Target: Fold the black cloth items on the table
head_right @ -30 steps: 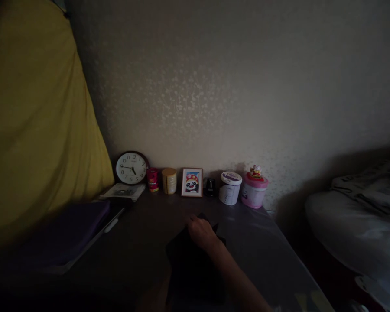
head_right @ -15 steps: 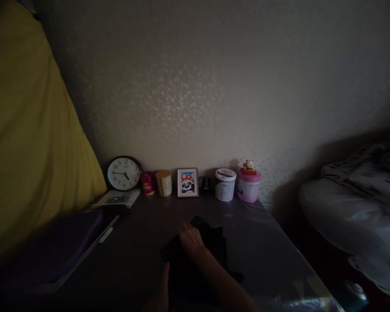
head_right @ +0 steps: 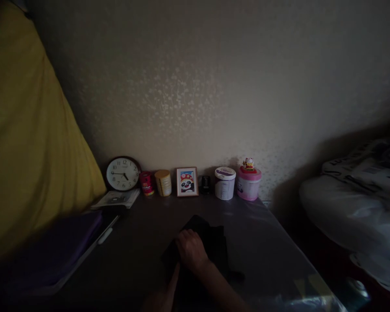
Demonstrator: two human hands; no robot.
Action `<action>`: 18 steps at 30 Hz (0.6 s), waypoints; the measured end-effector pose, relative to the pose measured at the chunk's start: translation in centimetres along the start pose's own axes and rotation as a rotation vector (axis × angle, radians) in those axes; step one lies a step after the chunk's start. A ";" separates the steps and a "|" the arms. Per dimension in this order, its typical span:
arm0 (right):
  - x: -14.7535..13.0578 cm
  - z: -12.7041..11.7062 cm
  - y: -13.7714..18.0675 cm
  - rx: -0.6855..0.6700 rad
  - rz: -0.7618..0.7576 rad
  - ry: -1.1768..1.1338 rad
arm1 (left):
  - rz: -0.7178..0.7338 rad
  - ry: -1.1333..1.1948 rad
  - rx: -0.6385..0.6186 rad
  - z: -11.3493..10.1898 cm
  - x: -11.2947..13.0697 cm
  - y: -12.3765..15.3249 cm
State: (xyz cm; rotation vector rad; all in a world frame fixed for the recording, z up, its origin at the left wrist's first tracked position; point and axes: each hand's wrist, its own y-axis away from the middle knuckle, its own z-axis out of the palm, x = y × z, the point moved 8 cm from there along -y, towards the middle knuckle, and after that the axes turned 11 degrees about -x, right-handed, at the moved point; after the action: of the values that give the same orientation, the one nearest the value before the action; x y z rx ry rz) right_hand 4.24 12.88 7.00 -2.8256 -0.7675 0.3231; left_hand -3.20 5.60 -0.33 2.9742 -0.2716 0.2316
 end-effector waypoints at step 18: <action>7.7 1.5 -2.6 -0.109 0.047 0.011 | -0.090 0.317 -0.214 1.0 -0.3 0.1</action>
State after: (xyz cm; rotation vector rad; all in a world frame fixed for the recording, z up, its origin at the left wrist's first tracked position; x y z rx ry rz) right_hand 9.09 19.23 4.95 -2.9489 -0.7390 0.2803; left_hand -3.36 5.34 -1.37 2.6784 -0.1146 0.6131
